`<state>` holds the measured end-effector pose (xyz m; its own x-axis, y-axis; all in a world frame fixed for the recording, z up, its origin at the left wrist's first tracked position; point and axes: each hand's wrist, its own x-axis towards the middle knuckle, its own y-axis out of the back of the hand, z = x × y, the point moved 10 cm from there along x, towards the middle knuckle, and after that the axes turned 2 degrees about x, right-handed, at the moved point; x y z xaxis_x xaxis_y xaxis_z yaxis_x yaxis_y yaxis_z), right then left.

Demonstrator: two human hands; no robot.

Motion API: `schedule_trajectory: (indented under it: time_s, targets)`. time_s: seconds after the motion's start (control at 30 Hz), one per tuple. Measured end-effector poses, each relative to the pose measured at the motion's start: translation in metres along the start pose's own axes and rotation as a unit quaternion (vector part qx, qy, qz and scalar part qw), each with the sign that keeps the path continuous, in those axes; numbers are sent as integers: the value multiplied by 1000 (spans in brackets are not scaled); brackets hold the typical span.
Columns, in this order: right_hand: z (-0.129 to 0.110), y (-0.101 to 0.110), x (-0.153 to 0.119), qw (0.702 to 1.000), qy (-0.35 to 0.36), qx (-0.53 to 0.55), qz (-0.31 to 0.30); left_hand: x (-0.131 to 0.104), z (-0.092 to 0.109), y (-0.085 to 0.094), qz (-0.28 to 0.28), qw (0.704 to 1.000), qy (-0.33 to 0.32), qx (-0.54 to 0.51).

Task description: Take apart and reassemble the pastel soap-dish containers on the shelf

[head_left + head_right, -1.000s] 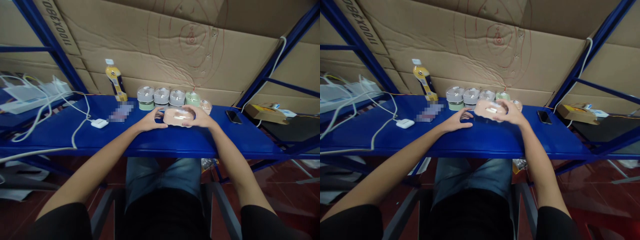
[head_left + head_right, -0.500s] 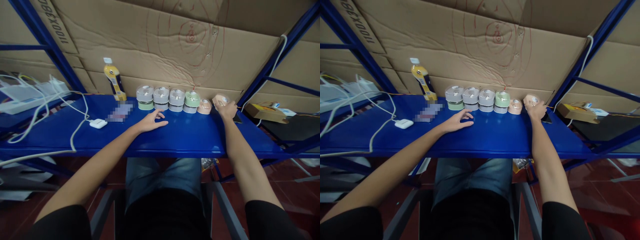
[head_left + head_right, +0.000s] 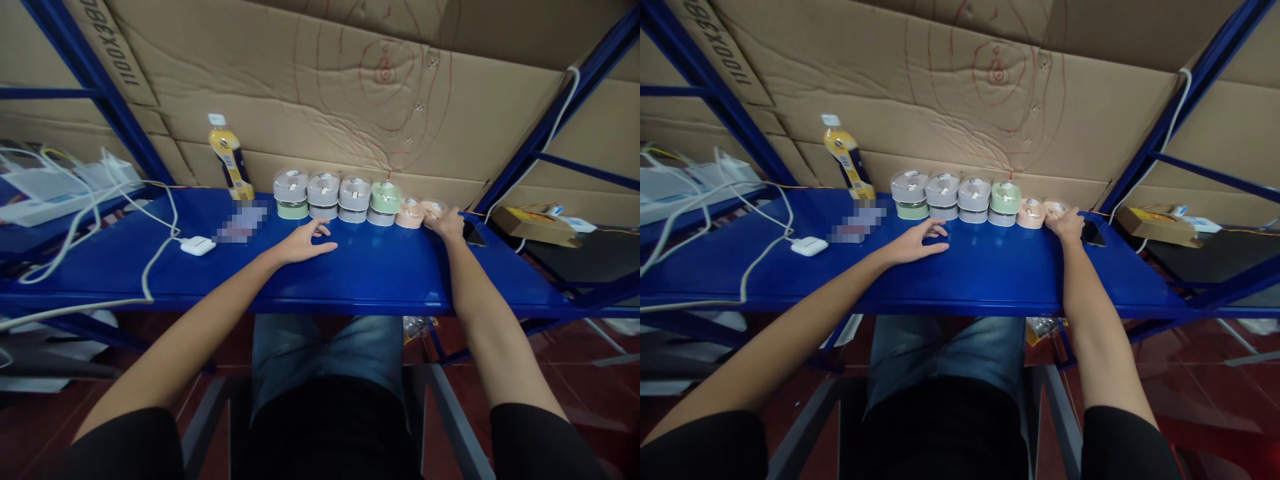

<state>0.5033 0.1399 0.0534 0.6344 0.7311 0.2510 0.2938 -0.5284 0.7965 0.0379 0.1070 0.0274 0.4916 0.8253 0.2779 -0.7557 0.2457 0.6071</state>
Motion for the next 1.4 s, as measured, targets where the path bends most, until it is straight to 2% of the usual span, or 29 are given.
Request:
schedule_trajectory:
  time_s: [0.13,0.2,0.3,0.37,0.43,0.53,0.67,0.87,0.97,1.07,1.17,1.3,1.33,1.4]
  targets:
    - [-7,13,0,999,50,-10,-2,0,2,0,1,1000,-8,8]
    - [-29,16,-7,989,143,-37,8,0,2,0,0,1000,-5,11]
    - [-73,-3,-34,944,316,-93,-26,0,0,0,-1,1000,-2,14]
    - [-89,-24,-50,919,365,-133,-70,0,0,0,0,1000,-6,13]
    - [-97,-39,-59,910,368,-160,-101,0,1,1,2,1000,-13,12]
    - [-102,-45,-67,907,364,-178,-114,0,3,1,3,1000,-15,15]
    - [-106,-29,-77,909,356,-190,-100,-1,7,0,-5,1000,-2,22]
    - [-105,5,-88,951,257,-171,-25,-3,11,0,-7,999,-2,38]
    - [-98,1,-91,963,198,-174,-66,-2,11,0,-5,999,-4,41]
    - [-93,-1,-91,961,176,-180,-116,-2,12,1,1,999,-14,41]
    - [-90,13,-82,961,189,-158,-125,-2,15,2,13,999,-31,32]
    - [-94,38,-77,957,251,-27,-141,-2,16,3,19,999,-41,-1]
    - [-100,38,-83,944,284,19,-167,-2,16,2,15,999,-44,-15]
    - [-119,31,-110,890,362,114,-253,-1,16,-2,1,997,-53,-48]
